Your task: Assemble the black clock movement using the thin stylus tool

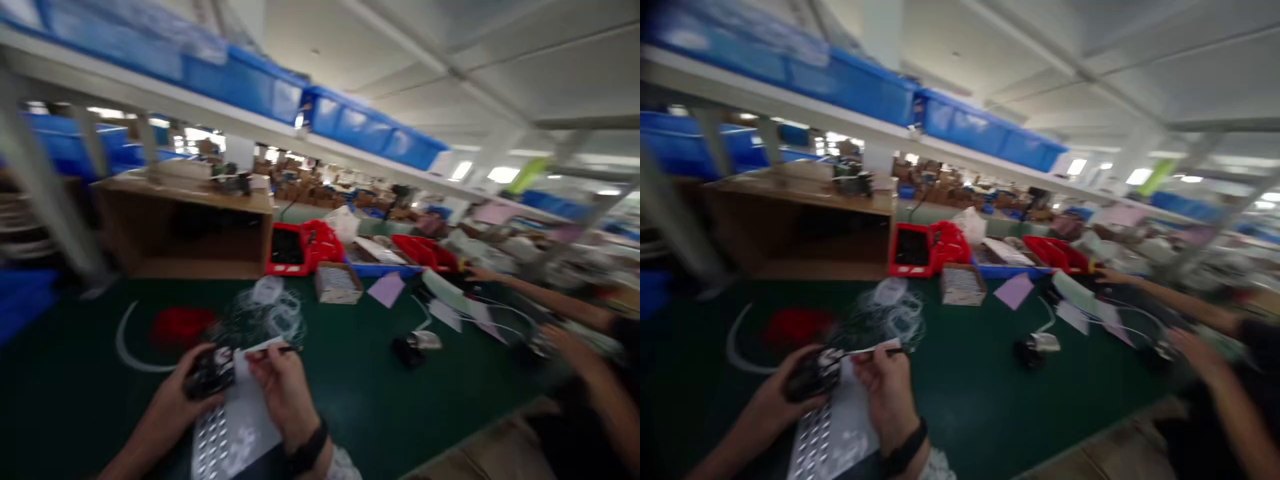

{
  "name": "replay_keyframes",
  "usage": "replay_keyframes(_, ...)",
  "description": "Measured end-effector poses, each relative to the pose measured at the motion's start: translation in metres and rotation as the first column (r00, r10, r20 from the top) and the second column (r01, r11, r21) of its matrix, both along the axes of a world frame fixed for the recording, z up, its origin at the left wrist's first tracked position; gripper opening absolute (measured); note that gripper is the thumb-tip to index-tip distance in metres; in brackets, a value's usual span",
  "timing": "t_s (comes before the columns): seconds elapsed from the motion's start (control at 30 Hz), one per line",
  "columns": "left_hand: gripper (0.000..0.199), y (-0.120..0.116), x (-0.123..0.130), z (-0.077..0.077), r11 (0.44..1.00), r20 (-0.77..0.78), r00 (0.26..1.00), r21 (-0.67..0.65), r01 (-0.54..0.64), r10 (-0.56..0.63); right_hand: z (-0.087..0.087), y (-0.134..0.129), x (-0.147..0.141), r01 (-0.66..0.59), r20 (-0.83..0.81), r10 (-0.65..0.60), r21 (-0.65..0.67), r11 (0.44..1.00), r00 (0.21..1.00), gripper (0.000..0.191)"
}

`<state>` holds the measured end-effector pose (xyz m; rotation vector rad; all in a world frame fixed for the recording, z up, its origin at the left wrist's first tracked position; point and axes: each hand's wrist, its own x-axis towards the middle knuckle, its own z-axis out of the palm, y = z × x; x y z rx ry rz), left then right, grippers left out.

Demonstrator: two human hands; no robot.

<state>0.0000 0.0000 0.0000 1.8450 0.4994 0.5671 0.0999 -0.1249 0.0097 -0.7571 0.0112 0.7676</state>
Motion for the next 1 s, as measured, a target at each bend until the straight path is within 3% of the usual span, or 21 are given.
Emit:
replay_keyframes(0.07, 0.067, 0.006, -0.017, -0.011, 0.995, -0.008, 1.000, -0.096, 0.027, -0.028, -0.006, 0.006, 0.004, -0.063, -0.030, 0.062, -0.026, 0.998, 0.998, 0.033)
replay_keyframes(0.17, 0.068, 0.009, -0.017, -0.017, 0.985, 0.010, 1.000, -0.175, -0.006, 0.008, -0.008, 0.014, 0.006, -0.108, -0.006, 0.108, -0.050, 0.993, 0.994, 0.027)
replay_keyframes(0.37, 0.078, 0.003, -0.018, -0.020, 0.994, 0.010, 1.000, -0.110, -0.019, 0.020, -0.004, 0.013, -0.005, -0.111, 0.097, 0.124, -0.133, 0.985, 0.987, 0.026)
replay_keyframes(0.57, 0.085, 0.005, -0.019, -0.027, 0.990, 0.063, 0.997, -0.137, -0.029, 0.038, -0.009, 0.014, -0.005, -0.088, 0.105, 0.105, -0.158, 0.984, 0.989, 0.024)
replay_keyframes(1.0, 0.074, 0.003, -0.019, -0.018, 0.997, 0.032, 0.997, -0.055, -0.061, 0.063, -0.009, 0.015, -0.008, -0.041, 0.119, 0.061, -0.165, 0.986, 0.991, 0.026)
